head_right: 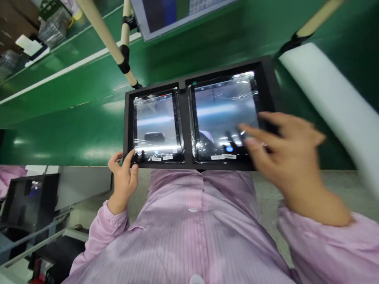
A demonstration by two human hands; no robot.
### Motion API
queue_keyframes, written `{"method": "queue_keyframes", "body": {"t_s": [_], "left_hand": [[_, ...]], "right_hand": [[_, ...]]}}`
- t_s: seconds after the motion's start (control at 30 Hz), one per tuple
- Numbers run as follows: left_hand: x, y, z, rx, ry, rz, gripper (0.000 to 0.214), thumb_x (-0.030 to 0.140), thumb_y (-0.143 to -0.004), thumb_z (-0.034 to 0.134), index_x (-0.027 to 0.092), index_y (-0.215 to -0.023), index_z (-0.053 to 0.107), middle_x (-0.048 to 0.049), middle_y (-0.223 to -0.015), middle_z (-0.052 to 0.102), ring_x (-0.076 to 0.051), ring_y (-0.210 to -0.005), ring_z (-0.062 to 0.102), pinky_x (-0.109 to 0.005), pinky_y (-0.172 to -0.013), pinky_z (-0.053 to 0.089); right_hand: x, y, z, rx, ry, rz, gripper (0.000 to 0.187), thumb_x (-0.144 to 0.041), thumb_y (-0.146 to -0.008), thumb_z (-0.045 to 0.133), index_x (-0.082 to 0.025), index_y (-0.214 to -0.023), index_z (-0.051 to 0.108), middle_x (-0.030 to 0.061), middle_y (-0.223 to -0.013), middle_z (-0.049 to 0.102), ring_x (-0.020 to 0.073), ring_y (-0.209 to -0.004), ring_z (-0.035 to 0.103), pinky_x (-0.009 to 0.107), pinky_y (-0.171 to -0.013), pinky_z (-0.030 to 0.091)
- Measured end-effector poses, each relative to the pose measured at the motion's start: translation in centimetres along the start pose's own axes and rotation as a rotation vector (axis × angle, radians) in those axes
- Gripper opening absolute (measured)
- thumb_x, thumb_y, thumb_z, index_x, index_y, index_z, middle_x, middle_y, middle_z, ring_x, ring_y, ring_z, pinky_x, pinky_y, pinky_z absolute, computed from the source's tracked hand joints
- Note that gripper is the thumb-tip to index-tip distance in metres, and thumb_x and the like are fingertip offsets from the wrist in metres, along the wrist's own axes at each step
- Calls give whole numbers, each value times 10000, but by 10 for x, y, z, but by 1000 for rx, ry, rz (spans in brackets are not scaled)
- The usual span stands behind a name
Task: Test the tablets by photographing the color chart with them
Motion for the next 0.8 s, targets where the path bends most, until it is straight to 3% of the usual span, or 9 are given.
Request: {"method": "queue_keyframes", "body": {"t_s": [0.07,0.17,0.33,0.53,0.63,0.8], "left_hand": [[-1,-9,-2,4,33,11,483,438,-1010,395,170,-1350,611,-179,-1304,444,-305,-1215,429,-498,-1044,385],[-1,-39,-3,-32,22,39,403,392,-980,474,178,-1265,662,-180,-1275,497,-320,-1201,459,-527,-1054,373],[-5,-118,5,-31,63,75,317,320,-949,523,208,-1195,690,-159,-1302,508,-310,-1258,477,-517,-1091,372],[-25,-203,39,-115,164,-104,344,276,-941,547,187,-1258,645,-167,-1405,396,-319,-1369,409,-545,-1171,322],[-31,-221,51,-121,197,-140,325,270,-963,523,146,-1236,649,-175,-1411,363,-287,-1398,405,-468,-1201,326],[-31,-227,59,-128,209,-147,326,335,-972,532,133,-1181,681,-175,-1419,340,-302,-1472,320,-431,-1209,339]], "right_hand": [[-32,-2,0,31,-87,-78,468,-460,-1060,377,-248,-990,788,91,-1282,600,249,-1302,470,432,-1032,336],[-63,-5,2,24,-91,-129,365,-344,-1050,450,-291,-937,793,26,-1294,612,228,-1281,486,414,-1002,302],[-67,-1,0,126,-74,-173,286,-295,-1025,496,-290,-995,780,12,-1255,631,232,-1191,528,406,-961,288],[-67,-4,0,11,-98,-237,347,-343,-1050,429,-323,-1023,774,4,-1330,587,273,-1223,502,444,-965,284],[-61,-5,-3,97,-155,-216,347,-325,-1044,421,-284,-1057,766,45,-1285,602,273,-1161,529,440,-925,300],[-54,-3,-2,174,-197,-243,290,-280,-1017,466,-208,-1030,747,84,-1187,626,248,-1045,568,414,-869,356]]}}
Point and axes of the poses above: each hand's wrist, its own y-axis away from the middle knuckle, its own z-axis out of the palm, x = y × z, the point moved 4 cm from there along -y, towards the middle knuckle
